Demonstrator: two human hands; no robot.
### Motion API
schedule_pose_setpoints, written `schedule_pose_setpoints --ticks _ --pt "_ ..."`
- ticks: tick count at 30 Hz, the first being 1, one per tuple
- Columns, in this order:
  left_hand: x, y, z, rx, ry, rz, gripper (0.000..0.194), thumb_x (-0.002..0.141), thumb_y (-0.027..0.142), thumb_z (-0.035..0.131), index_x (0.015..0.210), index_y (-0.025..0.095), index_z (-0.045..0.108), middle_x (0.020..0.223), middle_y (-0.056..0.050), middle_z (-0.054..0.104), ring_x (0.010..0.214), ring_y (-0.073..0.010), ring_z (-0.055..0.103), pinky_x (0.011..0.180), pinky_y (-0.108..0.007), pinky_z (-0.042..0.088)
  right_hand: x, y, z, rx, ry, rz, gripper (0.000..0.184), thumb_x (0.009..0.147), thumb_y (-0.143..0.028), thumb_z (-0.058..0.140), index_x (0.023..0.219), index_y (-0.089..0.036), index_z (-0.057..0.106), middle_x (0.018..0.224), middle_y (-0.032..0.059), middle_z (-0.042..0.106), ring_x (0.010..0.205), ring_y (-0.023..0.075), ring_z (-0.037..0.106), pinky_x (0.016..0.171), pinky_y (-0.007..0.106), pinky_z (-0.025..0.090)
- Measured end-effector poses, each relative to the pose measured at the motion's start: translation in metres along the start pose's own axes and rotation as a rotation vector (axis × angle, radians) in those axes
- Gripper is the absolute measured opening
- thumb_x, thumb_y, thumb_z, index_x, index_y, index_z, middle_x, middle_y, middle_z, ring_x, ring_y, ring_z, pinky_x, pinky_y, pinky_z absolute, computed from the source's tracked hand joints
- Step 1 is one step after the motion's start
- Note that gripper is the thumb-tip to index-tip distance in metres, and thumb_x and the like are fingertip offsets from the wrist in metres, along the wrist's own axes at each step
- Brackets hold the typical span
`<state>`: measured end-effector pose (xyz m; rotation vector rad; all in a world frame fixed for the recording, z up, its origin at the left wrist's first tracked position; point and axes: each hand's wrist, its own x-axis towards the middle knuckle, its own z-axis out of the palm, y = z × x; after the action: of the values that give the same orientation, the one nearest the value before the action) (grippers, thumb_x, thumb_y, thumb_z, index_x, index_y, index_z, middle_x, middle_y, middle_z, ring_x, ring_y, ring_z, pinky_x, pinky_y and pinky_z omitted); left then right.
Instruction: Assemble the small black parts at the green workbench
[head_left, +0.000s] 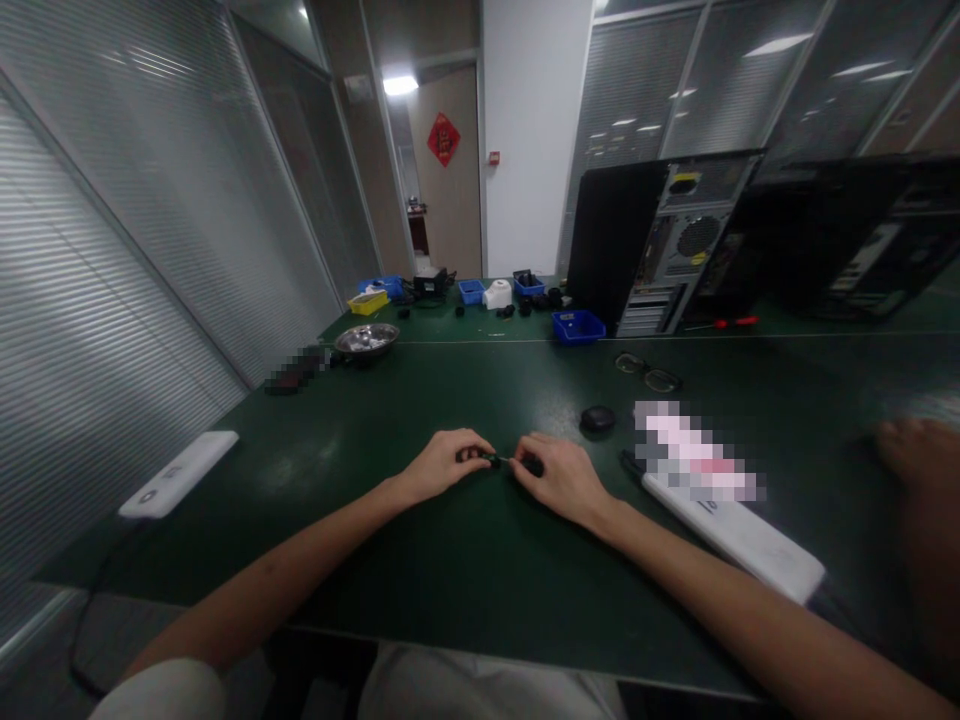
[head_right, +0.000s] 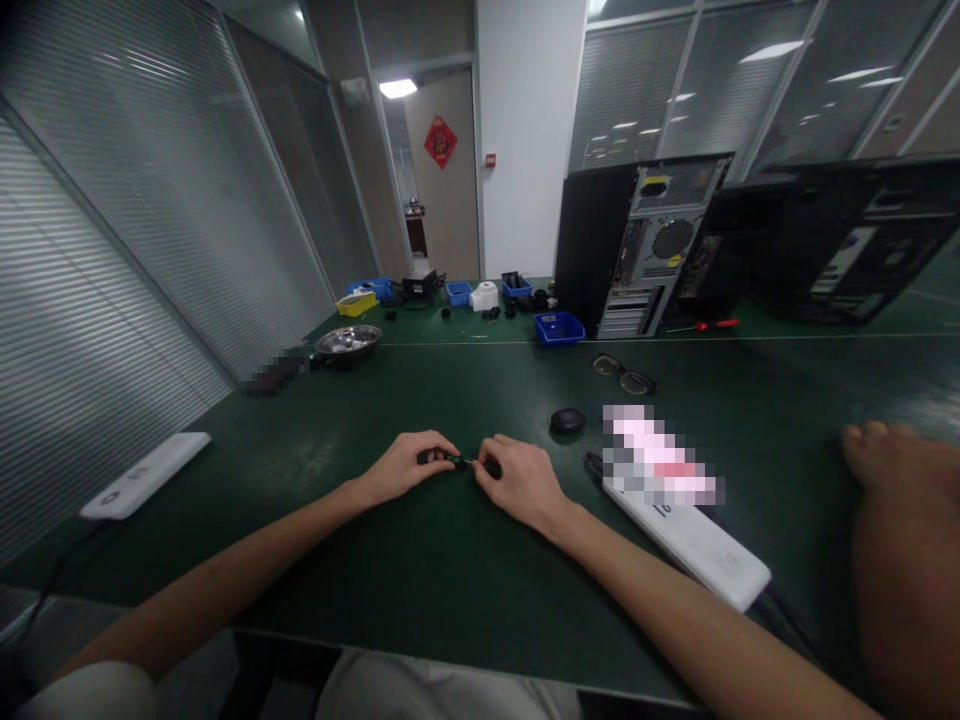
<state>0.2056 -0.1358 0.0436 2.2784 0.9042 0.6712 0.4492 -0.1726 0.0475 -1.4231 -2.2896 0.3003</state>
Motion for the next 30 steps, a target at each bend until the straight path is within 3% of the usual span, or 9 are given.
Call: schedule_pose_setpoints --ticks 10,22,30 --pt "-0.001 0.004 0.001 -0.028 -0.011 0.143 0.021 0.095 0.027 0.063 0.112 0.020 0.074 0.112 -0.006 0.070 0.104 -0.0171 0.065 0.096 -0.032 0.051 -0.001 -0.003 0.001 0.002 -0.016 -0.065 0.019 0.098 -0.038 0.051 0.094 -0.024 0.064 0.092 -0.0010 0.065 0.075 0.0132 0.058 0.063 0.027 0.032" --pt "-0.003 0.004 0.001 0.126 0.021 0.144 0.029 0.100 0.025 0.055 0.126 0.027 0.068 0.116 -0.005 0.065 0.105 -0.0175 0.060 0.092 -0.034 0.050 0.000 0.003 0.002 0.053 0.030 -0.053 0.018 0.098 -0.038 0.053 0.092 -0.024 0.062 0.091 -0.0012 0.065 0.075 0.0137 0.058 0.065 0.026 0.035" --pt "-0.001 0.008 0.001 0.290 -0.048 0.137 0.041 0.101 0.025 0.050 0.141 0.033 0.057 0.114 -0.007 0.057 0.104 -0.0199 0.053 0.088 -0.035 0.047 -0.001 0.008 -0.003 -0.056 0.029 -0.003 0.018 0.098 -0.038 0.052 0.094 -0.024 0.063 0.092 -0.0006 0.066 0.075 0.0143 0.060 0.063 0.027 0.033"
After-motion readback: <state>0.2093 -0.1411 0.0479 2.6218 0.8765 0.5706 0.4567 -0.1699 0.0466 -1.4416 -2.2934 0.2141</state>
